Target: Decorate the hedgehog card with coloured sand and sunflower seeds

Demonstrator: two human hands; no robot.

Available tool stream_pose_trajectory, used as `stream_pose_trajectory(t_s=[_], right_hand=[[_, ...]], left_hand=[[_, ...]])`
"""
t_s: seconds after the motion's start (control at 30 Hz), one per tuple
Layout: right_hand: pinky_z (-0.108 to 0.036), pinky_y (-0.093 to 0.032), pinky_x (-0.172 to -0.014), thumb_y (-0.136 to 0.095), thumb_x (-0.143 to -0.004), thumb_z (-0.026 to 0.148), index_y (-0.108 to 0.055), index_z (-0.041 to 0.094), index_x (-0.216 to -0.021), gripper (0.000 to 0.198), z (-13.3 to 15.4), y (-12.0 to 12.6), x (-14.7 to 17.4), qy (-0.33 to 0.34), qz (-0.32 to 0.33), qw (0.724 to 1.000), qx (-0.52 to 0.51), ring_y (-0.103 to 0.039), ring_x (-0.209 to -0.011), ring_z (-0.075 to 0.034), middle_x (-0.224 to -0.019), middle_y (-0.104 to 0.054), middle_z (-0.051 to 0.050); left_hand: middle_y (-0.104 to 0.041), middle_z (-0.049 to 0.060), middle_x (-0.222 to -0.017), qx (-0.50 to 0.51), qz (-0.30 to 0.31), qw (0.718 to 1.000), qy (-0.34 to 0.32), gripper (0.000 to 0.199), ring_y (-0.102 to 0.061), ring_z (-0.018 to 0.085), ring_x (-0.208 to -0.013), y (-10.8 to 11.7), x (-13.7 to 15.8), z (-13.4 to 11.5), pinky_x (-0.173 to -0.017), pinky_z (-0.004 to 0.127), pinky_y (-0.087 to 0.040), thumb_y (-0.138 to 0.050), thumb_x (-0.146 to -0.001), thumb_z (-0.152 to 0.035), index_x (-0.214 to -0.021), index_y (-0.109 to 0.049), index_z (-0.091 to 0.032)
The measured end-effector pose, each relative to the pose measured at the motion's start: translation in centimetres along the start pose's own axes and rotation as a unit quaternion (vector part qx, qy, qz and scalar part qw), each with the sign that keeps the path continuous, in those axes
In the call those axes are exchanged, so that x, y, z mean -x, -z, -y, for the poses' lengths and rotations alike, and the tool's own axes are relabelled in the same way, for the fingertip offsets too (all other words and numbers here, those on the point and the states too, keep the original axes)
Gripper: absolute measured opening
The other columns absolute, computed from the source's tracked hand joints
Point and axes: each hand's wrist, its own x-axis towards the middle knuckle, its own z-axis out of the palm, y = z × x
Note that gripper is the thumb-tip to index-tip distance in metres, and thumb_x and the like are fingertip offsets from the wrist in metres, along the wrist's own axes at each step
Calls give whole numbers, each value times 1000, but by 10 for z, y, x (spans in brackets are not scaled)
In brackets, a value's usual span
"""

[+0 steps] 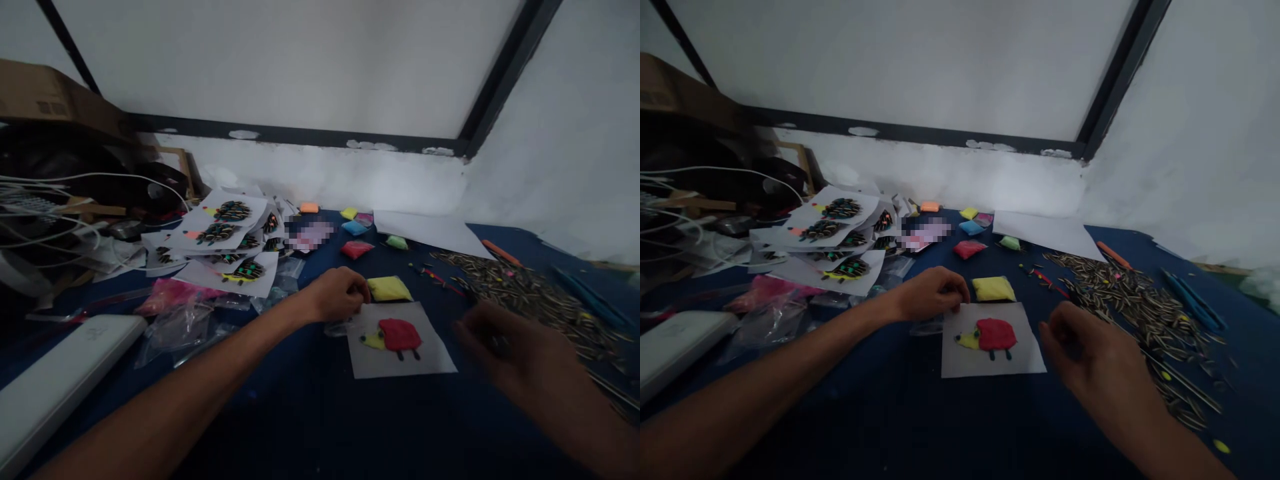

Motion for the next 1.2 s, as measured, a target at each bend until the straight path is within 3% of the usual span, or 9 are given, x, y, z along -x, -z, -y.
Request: stream_pose_trajectory(t_s=[0.1,0.23,0.37,0.57,0.67,0.77,0.87,1.03,1.2], right_hand=[[-25,-36,-39,-47,-92,43,-54,25,-71,29,-12,-8,-17,2,17,1000,3,-53,-38,-14,-49,-57,3],[-26,-35,-41,-45,-91,37,-67,22,-109,33,-28,-23,-39,8,45,998,38,-57,-39,-17,-51,-63,2],[-27,-37,-46,-42,-93,29,-72,22,-106,33,-41,-38,-47,-9,49,992,119,-67,-50,-21,-62,-72,-4],[-30,-44,-51,-41,-92,20,-68,13,-113,35,-56,-49,-44,13,15,991,130,-72,-77,-26,-98,-73,-16],[-30,-47,-57,-47,-92,27,-71,18,-95,26,-55,-46,-43,23,-3,994,110,-70,-83,-25,-99,-72,-12],[-29,-45,-54,-43,-96,34,-68,21,-78,33,-39,-39,-44,5,-22,998,63,-69,-70,-22,-79,-71,-7],[-27,-49,-61,-45,-97,40,-70,23,-96,31,-13,-32,-48,-6,34,998,-61,-69,-74,-18,-87,-74,-5],[-25,-41,-50,-51,-90,44,-60,21,-63,36,7,-29,-58,-79,111,951,-278,-57,-52,-14,-56,-61,0],[-26,-41,-48,-56,-83,60,-57,22,-61,43,1,-27,-65,-120,137,913,-365,-53,-47,-13,-52,-57,1]], left_hand=[[-72,5,-78,63,-16,998,1,27,-59,12,-67,2,-2,2,-59,19,-41,-49,-82,-15,-99,-70,-10],[-67,2,-71,120,-50,991,12,25,-52,10,-61,5,-3,2,-56,19,-36,-51,-89,-26,-95,-70,-11],[-60,-1,-70,183,-105,974,80,34,-41,7,-53,7,-1,-4,-50,21,-29,-50,-93,-39,-93,-70,-12],[-65,3,-101,371,-106,920,63,27,-52,5,-70,5,-1,-5,-66,17,-40,-61,-83,-5,-109,-65,-12],[-67,5,-102,401,-106,909,32,32,-58,6,-78,0,-3,-5,-77,20,-45,-62,-78,4,-106,-64,-10],[-69,6,-100,420,-105,901,21,30,-62,9,-82,-7,-4,-10,-80,23,-47,-63,-74,6,-100,-64,-10],[-71,6,-94,442,-91,892,5,28,-65,11,-79,-15,-4,-16,-79,26,-51,-67,-70,5,-94,-65,-9],[-72,5,-83,459,-75,884,-50,30,-66,13,-74,-18,-6,-19,-73,26,-52,-80,-63,-7,-90,-69,-10],[-67,3,-72,482,-74,872,-43,37,-63,12,-64,-14,-5,-20,-65,27,-53,-87,-61,-29,-88,-68,-10]])
